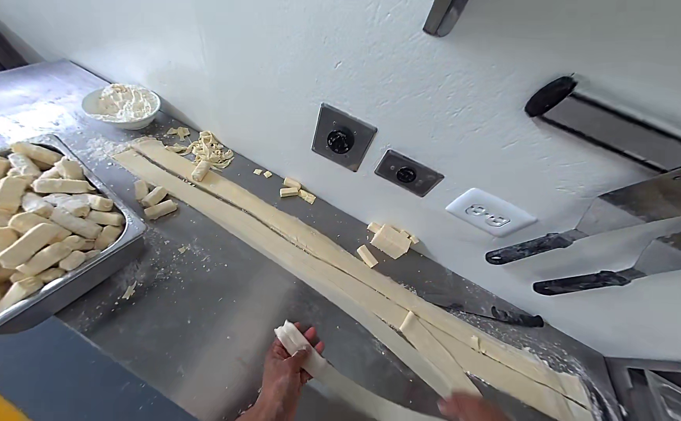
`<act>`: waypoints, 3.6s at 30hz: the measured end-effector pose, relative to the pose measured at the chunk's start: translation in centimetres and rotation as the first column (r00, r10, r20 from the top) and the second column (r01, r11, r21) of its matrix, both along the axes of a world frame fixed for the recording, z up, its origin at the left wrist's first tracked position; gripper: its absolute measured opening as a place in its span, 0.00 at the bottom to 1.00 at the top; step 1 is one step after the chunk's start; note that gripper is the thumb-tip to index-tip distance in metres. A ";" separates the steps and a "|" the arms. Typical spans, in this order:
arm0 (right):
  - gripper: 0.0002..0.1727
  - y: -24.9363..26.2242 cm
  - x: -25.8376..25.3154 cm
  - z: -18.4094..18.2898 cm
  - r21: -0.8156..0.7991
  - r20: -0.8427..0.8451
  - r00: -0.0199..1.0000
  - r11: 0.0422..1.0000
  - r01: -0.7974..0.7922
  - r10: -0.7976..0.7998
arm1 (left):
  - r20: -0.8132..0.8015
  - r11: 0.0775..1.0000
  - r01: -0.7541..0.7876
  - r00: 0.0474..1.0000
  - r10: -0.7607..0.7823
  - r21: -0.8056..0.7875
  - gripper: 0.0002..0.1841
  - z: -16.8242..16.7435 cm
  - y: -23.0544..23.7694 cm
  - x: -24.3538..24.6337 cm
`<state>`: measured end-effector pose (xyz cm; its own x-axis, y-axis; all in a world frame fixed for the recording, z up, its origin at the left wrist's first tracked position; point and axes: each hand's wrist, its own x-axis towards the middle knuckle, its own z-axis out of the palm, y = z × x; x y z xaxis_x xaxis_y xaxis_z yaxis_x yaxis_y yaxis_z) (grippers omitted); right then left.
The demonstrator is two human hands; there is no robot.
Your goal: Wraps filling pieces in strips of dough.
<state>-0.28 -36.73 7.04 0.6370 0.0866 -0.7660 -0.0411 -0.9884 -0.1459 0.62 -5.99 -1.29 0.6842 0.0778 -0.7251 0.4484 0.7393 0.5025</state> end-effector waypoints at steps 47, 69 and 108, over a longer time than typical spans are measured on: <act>0.12 19.1 9.8 -7.3 0.647 -0.443 0.895 0.708 0.283 0.047 | 0.185 -0.020 -0.271 0.707 -0.682 0.962 0.11 -3.4 8.9 1.9; 0.18 12.8 -1.5 -4.7 0.691 -0.292 0.933 0.721 0.055 0.209 | 0.025 -0.148 -0.274 0.541 -0.840 0.950 0.17 -4.9 10.0 -0.8; 0.22 15.0 -2.7 -4.2 0.700 -0.151 0.936 0.703 -0.126 0.318 | 0.068 -0.051 -0.239 0.465 -0.882 0.970 0.20 -4.9 7.4 -0.9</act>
